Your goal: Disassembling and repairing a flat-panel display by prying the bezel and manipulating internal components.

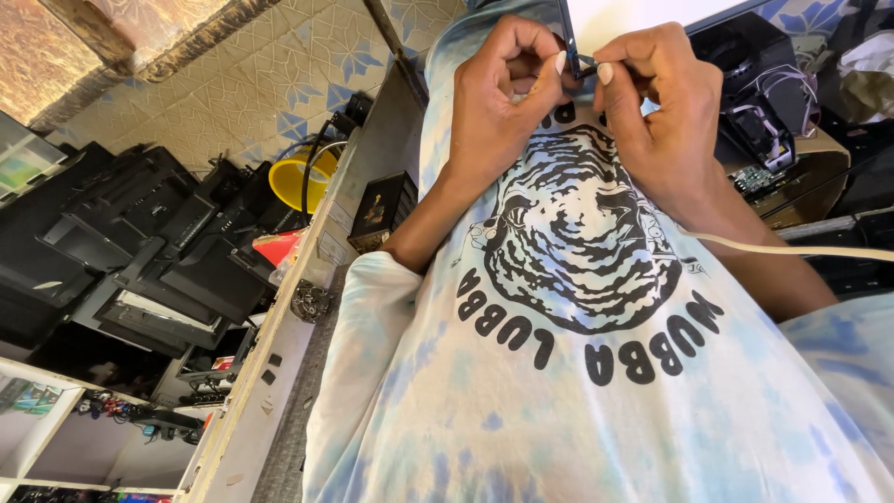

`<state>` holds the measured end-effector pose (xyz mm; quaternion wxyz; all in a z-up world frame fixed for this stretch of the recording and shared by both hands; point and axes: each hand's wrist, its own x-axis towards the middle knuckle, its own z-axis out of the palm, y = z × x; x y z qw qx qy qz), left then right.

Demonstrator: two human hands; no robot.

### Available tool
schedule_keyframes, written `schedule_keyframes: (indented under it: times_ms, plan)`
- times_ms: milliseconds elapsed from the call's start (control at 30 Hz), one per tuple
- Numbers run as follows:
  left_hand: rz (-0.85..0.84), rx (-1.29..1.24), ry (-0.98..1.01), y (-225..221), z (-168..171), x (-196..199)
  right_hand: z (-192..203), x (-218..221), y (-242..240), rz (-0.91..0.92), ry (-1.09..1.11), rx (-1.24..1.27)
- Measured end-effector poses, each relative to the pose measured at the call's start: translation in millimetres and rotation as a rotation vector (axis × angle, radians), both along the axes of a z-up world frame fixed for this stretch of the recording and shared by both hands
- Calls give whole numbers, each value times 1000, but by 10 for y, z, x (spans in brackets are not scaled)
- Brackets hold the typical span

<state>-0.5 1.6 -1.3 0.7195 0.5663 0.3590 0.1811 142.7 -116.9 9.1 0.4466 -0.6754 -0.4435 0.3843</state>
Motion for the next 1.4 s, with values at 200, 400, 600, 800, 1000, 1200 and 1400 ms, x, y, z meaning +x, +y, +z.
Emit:
schedule_keyframes:
  times_ms: [200,400,600,800,1000,1200,1400]
  plan:
    - [9,0,17,4,7,15,5,4,16,9,-26,-21]
    - [8,4,29,8,6,11,23,-4,40,-3,-25,-54]
    - [-7,20,9,24,1,0,48,3,37,-8,16,-48]
    - [3,-1,7,26,7,14,12,11,18,4,-1,-34]
    - [8,-3,17,22,11,19,16,3,34,2,-25,-50]
    - [21,-19,11,25,21,20,-12,3,30,14,-44,-48]
    - [8,-14,8,35,25,12,18,-4,54,12,-55,-57]
